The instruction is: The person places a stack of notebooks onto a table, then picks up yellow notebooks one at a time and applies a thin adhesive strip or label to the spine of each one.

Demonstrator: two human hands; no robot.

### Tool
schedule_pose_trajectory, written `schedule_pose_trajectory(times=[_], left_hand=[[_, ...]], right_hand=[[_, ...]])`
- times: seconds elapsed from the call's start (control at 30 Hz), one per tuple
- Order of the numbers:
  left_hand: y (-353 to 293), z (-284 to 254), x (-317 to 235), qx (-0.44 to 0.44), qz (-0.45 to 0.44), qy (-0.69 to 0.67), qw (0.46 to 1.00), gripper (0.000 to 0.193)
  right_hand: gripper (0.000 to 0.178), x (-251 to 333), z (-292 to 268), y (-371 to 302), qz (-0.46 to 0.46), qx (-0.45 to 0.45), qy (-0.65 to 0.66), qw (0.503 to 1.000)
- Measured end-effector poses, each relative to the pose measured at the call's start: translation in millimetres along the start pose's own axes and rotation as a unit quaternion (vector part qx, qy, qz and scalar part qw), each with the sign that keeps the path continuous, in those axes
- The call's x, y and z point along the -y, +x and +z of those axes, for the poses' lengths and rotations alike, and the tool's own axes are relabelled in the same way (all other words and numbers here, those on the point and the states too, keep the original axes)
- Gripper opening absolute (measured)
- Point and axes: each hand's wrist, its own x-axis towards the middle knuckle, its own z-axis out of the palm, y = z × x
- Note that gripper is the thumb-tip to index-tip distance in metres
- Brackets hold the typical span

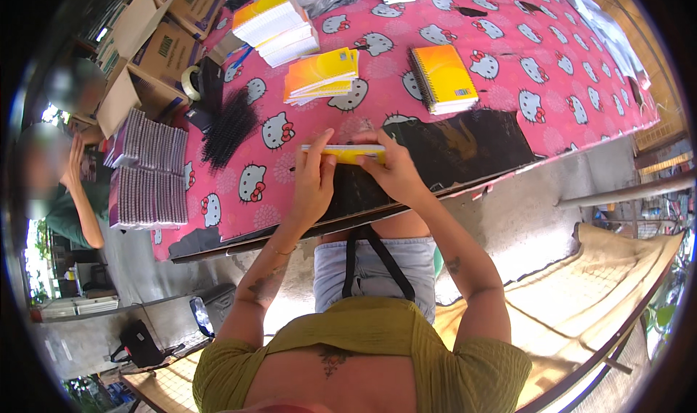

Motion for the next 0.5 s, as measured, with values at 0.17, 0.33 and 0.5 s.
schedule_pose_trajectory(times=[0.17, 0.33, 0.5], left_hand=[[27.6, -92.4, 66.7, -0.069, 0.014, 0.293, 0.954, 0.043], [18.0, -127.6, 134.8, -0.036, -0.064, 0.383, 0.921, 0.027], [20.4, -110.9, 112.5, -0.071, 0.094, 0.434, 0.893, 0.021]], right_hand=[[0.017, -2.2, -25.6, -12.3, 0.025, -0.046, 0.013, 0.999], [0.022, 0.4, -16.8, -12.7, 0.059, -0.015, 0.075, 0.995], [0.025, -7.6, -19.5, -12.7, 0.04, -0.002, 0.015, 0.999]])
